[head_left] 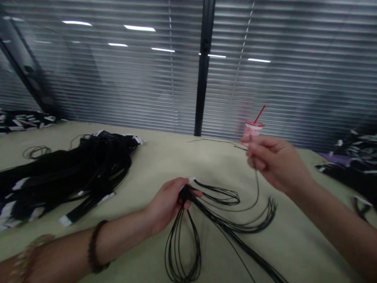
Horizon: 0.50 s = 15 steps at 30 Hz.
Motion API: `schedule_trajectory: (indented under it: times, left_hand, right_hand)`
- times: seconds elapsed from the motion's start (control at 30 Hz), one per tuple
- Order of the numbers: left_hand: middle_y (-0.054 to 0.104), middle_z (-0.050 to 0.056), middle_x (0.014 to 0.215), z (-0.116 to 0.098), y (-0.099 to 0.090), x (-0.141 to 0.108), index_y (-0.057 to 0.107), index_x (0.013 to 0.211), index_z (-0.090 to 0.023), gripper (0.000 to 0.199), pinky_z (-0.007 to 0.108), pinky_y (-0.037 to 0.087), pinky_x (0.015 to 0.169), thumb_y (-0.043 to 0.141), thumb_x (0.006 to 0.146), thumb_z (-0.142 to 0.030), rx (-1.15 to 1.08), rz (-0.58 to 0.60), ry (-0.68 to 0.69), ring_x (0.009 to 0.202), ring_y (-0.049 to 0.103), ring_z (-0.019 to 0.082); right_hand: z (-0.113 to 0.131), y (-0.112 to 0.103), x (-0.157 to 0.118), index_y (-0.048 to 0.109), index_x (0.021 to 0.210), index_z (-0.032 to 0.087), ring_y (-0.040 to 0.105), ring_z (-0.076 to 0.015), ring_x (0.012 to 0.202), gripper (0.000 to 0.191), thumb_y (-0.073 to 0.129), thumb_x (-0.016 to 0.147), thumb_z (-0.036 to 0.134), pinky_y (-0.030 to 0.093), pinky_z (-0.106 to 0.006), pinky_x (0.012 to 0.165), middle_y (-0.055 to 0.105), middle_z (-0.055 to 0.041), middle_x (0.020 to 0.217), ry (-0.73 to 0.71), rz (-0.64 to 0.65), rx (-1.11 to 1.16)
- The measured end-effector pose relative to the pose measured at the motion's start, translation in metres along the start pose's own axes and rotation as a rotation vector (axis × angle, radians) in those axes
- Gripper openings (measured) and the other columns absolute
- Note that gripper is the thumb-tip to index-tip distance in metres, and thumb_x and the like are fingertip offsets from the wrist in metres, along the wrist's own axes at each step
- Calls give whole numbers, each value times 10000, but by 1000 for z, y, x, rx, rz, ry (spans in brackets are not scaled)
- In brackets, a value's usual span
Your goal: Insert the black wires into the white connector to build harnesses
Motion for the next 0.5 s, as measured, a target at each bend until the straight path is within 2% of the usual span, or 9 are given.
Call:
schedule_trajectory:
  times: [0.1,0.13,0.2,0.3,0.5]
  left_hand:
    - [668,66,713,0,2,-1,528,764,-134,185,195,334,431,475,756,-311,-7,5,-3,395,432,64]
    - [656,49,664,0,2,-2,532,743,-133,178,195,332,428,475,752,-300,-9,1,-1,394,433,68]
    - [607,13,548,-1,2,-3,539,697,-131,167,192,316,412,474,743,-278,-14,-4,7,385,424,71]
    - [560,-6,485,0,2,-3,536,670,-133,170,194,305,404,486,735,-282,-30,14,17,376,420,76]
    - [631,29,643,0,3,-3,553,707,-126,205,195,312,422,490,744,-318,10,84,-12,391,432,62]
  right_hand:
    - [-38,49,-21,602,712,135,425,-34,371,192,529,774,302,301,-161,354,553,9,555,128,252,-241]
    - [-47,61,-28,585,672,129,407,-35,367,232,494,791,307,289,-162,356,524,16,522,113,295,-303]
    - [-57,76,-37,568,605,127,370,-37,398,236,497,777,273,253,-166,381,457,34,477,-23,307,-475]
    - [-68,79,-44,528,531,125,321,-41,423,245,487,756,210,224,-177,413,392,45,451,-166,311,-665]
    - [-78,72,-50,524,587,130,394,-64,494,232,417,790,166,286,-186,485,448,22,533,-194,370,-701]
Point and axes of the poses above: each hand's wrist, its own x-axis towards the middle knuckle, its own y-axis out of the palm, z = x × y, the point moved 5 cm from there along x, towards the middle knuckle
